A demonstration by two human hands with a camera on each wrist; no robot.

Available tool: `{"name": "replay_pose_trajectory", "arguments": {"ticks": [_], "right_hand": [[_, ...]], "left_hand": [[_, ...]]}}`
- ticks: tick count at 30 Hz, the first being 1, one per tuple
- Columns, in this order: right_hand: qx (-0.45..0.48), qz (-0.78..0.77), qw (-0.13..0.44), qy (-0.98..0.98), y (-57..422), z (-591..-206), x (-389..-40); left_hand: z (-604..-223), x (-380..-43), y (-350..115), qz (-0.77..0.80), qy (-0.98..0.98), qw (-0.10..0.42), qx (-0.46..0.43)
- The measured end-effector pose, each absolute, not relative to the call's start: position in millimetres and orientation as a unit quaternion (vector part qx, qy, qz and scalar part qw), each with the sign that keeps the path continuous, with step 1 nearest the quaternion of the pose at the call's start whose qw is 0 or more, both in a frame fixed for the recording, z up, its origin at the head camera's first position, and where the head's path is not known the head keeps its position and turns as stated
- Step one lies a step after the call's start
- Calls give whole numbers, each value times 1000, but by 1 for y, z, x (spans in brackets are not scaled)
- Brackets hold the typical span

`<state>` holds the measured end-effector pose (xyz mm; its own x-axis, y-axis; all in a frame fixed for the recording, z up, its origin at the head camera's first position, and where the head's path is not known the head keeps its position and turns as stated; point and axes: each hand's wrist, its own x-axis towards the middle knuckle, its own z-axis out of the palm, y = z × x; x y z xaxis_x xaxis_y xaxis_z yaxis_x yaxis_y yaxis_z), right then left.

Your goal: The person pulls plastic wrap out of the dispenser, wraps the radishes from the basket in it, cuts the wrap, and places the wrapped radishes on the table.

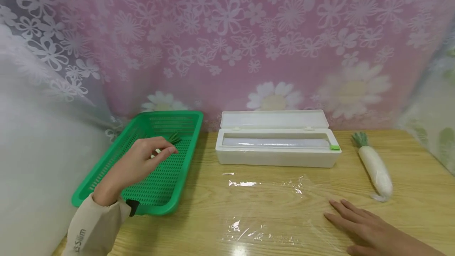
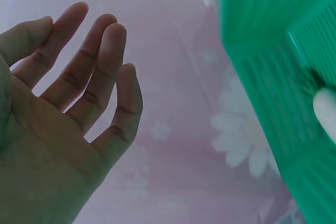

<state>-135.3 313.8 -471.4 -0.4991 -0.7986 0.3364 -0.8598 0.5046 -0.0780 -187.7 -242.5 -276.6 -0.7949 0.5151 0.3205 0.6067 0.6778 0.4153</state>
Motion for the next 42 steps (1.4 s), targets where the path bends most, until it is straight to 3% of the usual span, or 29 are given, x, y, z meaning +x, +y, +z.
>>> {"name": "replay_pose_trajectory", "arguments": {"ticks": [26, 42], "right_hand": [[457, 117, 119, -874, 314, -478, -130], [466, 133, 127, -865, 315, -481, -134]], "left_hand": [[-314, -257, -296, -271, -954, -37, -123], [-345, -279, -315, -300, -950, -60, -63]]}}
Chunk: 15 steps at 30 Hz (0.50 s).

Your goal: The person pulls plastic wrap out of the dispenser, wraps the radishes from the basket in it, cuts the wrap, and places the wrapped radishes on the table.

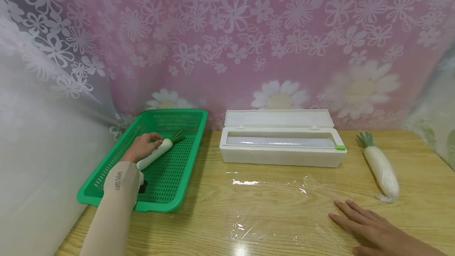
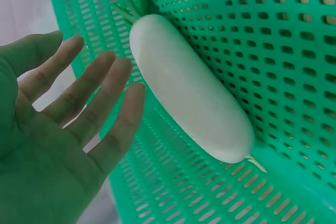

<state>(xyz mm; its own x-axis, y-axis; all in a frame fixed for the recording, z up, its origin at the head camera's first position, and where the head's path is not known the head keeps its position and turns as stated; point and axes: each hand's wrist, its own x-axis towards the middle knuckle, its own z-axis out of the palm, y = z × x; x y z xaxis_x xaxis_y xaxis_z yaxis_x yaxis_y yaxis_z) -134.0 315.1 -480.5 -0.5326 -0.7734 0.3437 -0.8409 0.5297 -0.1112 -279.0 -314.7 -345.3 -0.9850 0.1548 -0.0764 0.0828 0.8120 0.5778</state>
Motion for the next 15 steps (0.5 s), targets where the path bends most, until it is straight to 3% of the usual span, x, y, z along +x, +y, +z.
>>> {"name": "replay_pose_trajectory", "arguments": {"ticks": [8, 15], "right_hand": [[458, 142, 128, -868, 313, -483, -131], [467, 147, 134, -862, 312, -480, -132]], "left_hand": [[-351, -279, -330, 314, 948, 39, 40], [-355, -290, -337, 333, 940, 60, 29]]}}
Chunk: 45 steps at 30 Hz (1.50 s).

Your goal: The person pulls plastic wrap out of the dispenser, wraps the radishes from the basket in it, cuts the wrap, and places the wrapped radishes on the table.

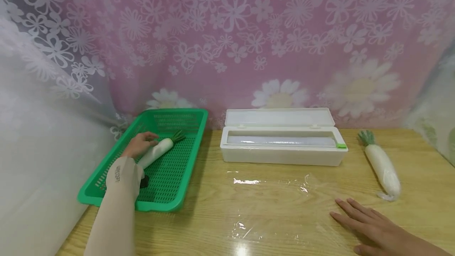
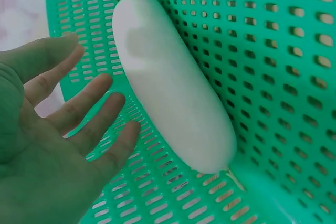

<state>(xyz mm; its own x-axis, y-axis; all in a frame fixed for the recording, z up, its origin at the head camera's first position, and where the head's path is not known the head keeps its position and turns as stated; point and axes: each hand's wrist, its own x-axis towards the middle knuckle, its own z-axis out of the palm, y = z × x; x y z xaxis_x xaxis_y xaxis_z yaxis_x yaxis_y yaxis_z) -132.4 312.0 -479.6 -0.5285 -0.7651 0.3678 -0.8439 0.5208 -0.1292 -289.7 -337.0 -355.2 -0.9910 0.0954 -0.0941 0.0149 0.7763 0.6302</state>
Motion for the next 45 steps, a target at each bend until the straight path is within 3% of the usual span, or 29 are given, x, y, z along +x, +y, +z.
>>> {"name": "replay_pose_trajectory", "arguments": {"ticks": [15, 30, 45], "right_hand": [[473, 152, 124, -859, 310, -476, -134], [440, 157, 119, -876, 309, -483, -130], [450, 150, 119, -872, 312, -479, -133]], "left_hand": [[-369, -292, -350, 360, 920, 153, 8], [-356, -289, -340, 342, 913, 223, 16], [-344, -280, -335, 434, 880, 183, 64]]}}
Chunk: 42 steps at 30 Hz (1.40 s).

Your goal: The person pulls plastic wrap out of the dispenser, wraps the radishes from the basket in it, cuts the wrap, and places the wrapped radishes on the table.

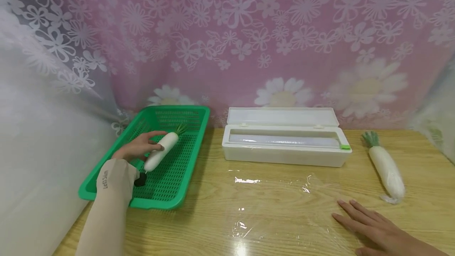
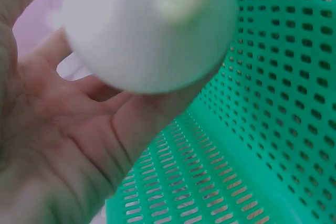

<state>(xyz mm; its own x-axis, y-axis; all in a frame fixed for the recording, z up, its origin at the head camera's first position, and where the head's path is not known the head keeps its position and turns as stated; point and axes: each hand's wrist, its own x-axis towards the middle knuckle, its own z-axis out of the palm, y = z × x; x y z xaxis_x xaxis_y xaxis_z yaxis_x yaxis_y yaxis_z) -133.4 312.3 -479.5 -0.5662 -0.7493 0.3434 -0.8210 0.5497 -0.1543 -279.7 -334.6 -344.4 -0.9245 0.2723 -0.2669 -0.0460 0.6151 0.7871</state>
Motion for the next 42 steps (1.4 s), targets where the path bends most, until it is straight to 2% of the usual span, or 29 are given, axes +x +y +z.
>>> {"name": "replay_pose_trajectory", "arguments": {"ticks": [8, 25, 42], "right_hand": [[456, 151, 116, -870, 312, -480, -133], [463, 156, 118, -865, 311, -476, -133], [482, 148, 125, -855, 309, -468, -131]], "left_hand": [[-342, -278, -329, 438, 878, 171, 88], [-323, -262, -301, 472, 862, 93, 161], [-315, -254, -254, 465, 850, 86, 232]]}}
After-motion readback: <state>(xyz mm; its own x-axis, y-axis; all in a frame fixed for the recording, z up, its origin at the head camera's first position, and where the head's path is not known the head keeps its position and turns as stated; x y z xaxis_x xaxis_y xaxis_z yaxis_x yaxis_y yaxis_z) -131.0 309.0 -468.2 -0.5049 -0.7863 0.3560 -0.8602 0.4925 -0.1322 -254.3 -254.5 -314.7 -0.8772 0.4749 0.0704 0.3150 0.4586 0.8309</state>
